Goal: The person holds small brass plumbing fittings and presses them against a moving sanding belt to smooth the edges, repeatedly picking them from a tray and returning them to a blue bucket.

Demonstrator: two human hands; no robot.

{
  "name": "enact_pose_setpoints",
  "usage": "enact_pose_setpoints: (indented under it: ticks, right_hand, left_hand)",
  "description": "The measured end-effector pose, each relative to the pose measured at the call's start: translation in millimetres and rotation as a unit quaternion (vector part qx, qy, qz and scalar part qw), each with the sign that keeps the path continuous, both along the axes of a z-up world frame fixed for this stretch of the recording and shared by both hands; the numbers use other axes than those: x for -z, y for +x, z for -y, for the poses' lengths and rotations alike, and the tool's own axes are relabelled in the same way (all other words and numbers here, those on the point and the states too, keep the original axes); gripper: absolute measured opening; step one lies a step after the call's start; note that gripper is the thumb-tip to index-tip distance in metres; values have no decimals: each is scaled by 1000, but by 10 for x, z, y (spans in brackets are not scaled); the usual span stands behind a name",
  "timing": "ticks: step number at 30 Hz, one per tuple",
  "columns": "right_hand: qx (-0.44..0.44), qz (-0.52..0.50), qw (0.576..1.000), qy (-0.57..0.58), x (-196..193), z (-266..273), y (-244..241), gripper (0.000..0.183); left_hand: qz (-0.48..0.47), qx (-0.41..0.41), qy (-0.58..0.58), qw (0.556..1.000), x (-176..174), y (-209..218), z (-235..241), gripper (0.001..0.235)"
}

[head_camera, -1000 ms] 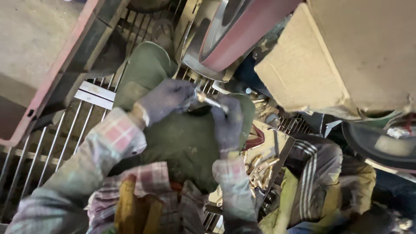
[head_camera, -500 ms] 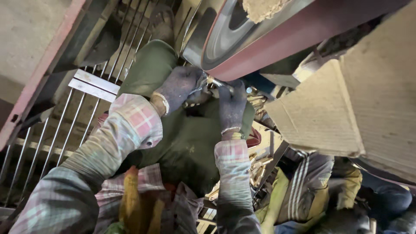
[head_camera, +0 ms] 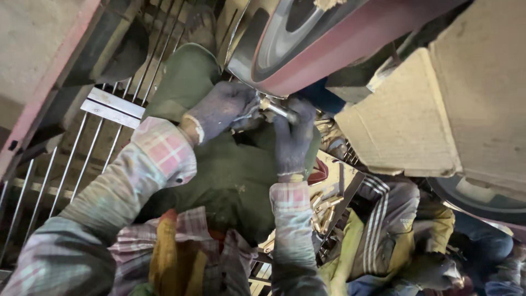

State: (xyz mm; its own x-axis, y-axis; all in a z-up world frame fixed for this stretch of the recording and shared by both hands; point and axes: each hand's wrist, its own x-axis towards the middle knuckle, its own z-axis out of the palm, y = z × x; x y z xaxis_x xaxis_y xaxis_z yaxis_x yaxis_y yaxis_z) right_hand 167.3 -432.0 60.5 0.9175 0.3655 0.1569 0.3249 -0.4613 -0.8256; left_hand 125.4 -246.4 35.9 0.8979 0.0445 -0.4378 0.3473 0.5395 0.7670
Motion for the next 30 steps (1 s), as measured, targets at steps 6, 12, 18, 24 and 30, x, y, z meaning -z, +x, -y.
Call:
enact_pose_setpoints:
  ticks: [6,12,18,24,30]
  right_hand:
    - [4,27,999,32,79,74,-49,19]
    - [81,-229,964,111,196,-2,34,9]
    - [-18,-68,998,8,364,115,149,10]
    - [17,-132,991,21,563,24,308,12]
    - [22,-175,983,56,527,-50,321,26]
  left_hand:
    - [95,36,163,981,60,-202,-27,25]
    - [59,44,175,982,-52,-127,-55,24]
    - [-16,42,41,998,1,-45,-36,23]
    - [-24,8,118,993,128,58,-24,30]
    - [-49,-14,110,993,320,65,71,31]
